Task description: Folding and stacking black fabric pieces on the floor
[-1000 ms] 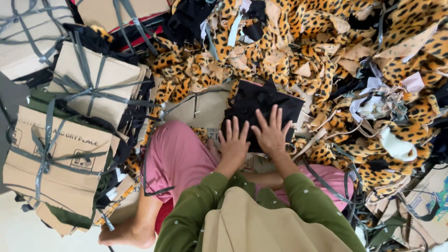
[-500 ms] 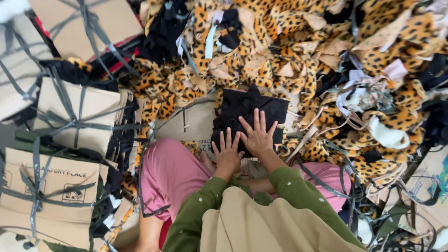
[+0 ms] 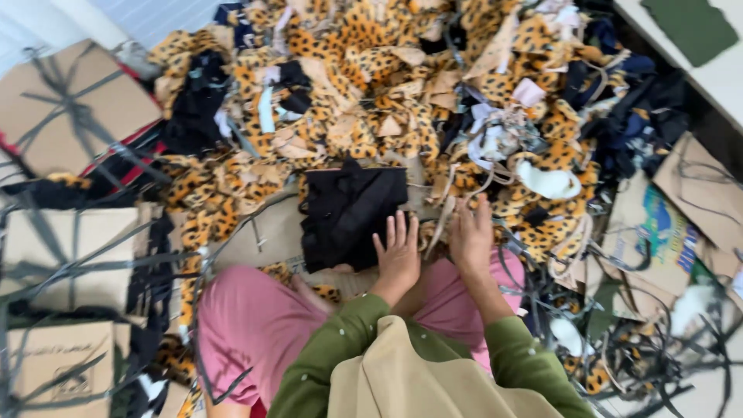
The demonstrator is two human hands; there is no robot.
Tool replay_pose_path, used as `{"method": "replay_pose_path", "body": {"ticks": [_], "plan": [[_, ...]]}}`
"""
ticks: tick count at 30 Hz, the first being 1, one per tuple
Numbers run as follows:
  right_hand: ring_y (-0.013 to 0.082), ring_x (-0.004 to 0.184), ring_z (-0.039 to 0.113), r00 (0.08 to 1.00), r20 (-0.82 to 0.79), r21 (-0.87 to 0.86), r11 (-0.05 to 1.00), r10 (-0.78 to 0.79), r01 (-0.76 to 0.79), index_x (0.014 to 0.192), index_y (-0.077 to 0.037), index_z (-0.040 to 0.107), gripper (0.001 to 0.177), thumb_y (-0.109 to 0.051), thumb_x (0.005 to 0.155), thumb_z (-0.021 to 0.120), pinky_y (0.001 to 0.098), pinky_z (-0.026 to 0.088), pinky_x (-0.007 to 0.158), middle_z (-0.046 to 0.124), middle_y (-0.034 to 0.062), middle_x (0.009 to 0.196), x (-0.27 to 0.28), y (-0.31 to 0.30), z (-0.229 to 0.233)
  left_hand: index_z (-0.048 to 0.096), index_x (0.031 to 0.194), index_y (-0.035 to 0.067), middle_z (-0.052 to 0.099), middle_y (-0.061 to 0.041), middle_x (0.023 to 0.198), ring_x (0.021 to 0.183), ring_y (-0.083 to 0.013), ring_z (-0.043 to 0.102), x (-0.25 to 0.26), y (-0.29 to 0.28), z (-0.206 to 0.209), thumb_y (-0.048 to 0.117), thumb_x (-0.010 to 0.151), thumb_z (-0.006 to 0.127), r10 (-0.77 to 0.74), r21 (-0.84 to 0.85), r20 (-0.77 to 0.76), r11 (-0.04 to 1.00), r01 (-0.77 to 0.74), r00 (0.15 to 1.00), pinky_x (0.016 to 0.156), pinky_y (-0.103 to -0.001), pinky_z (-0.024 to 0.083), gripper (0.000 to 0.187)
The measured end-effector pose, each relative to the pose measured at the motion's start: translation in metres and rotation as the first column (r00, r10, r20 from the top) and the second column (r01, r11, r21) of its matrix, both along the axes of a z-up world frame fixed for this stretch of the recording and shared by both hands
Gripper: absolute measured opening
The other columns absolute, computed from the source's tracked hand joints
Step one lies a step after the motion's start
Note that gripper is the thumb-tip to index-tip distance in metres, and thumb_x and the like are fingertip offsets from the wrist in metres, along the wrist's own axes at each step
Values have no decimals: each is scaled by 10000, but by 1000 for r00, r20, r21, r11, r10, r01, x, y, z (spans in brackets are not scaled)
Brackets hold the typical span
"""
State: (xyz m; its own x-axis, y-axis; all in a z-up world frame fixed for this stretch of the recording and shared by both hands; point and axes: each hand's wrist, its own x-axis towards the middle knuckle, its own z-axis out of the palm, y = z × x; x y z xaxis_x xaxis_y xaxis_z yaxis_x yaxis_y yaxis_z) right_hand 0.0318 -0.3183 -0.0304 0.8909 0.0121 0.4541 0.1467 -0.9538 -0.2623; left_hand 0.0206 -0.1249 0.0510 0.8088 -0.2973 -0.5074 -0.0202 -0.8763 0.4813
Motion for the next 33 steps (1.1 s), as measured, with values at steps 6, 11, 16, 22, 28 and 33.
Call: {"method": "replay_pose_path", "body": {"ticks": [6, 11, 16, 22, 28, 33], "plan": [[328, 1239, 610, 983, 35, 149, 974, -179, 172, 1340, -91, 688, 418, -59, 923, 702, 420, 508, 1026, 626, 130, 1278, -27, -87, 17, 13, 1636, 165, -174, -139, 1687, 1555, -363, -134, 5, -94, -6, 177, 1000, 512, -194, -171, 102, 963, 210, 976, 1171, -706, 1, 808], [362, 1312, 541, 990, -124, 74, 994, -67, 76, 1367, -30, 650, 402, -62, 968, 619, 452, 417, 1133, 588, 177, 1386, 28, -76, -24, 88, 1638, 136, -24, -143, 1696, 1558, -333, -25, 11, -86, 2, 84, 1025, 470, -85, -198, 53, 976, 94, 995, 1200, -650, 27, 723], [429, 1417, 432, 865, -494, 146, 974, -81, 174, 1493, -269, 560, 476, -356, 1026, 591, 515, 446, 1120, 290, 170, 1640, 81, -90, -74, 54, 1636, 106, -109, -203, 1685, 1555, -377, -97, 26, -41, -28, 86, 1017, 496, 19, -118, -27, 993, -22, 999, 1158, -716, 17, 760], [363, 1355, 509, 843, -537, 408, 867, -26, 286, 1469, -213, 596, 522, -541, 1070, 519, 452, 468, 1092, 502, 89, 1482, 48, -84, -13, 128, 1633, 94, 21, -225, 1683, 1562, -381, -17, 39, -40, -31, 201, 1053, 512, 121, -117, 48, 986, -115, 991, 1153, -719, 80, 704], [450, 1265, 571, 924, -320, 385, 920, 208, -73, 1366, -87, 665, 389, -233, 1007, 630, 514, 515, 1007, 604, 250, 1373, -51, -39, 71, 204, 1627, 102, 192, -192, 1663, 1538, -352, 165, 36, -71, -69, 482, 1113, 367, 103, -644, -463, 644, -414, 880, 1214, -586, 204, 660], [290, 1230, 646, 875, -340, 519, 844, 345, -132, 1236, -237, 766, 313, -182, 938, 689, 408, 538, 1001, 670, 60, 1373, -74, -33, 70, 622, 1390, 101, 637, -179, 1303, 1253, -262, 576, 9, -81, -99, 177, 998, 633, 211, -755, -485, 388, -528, 848, 1052, -423, 467, 399]]}}
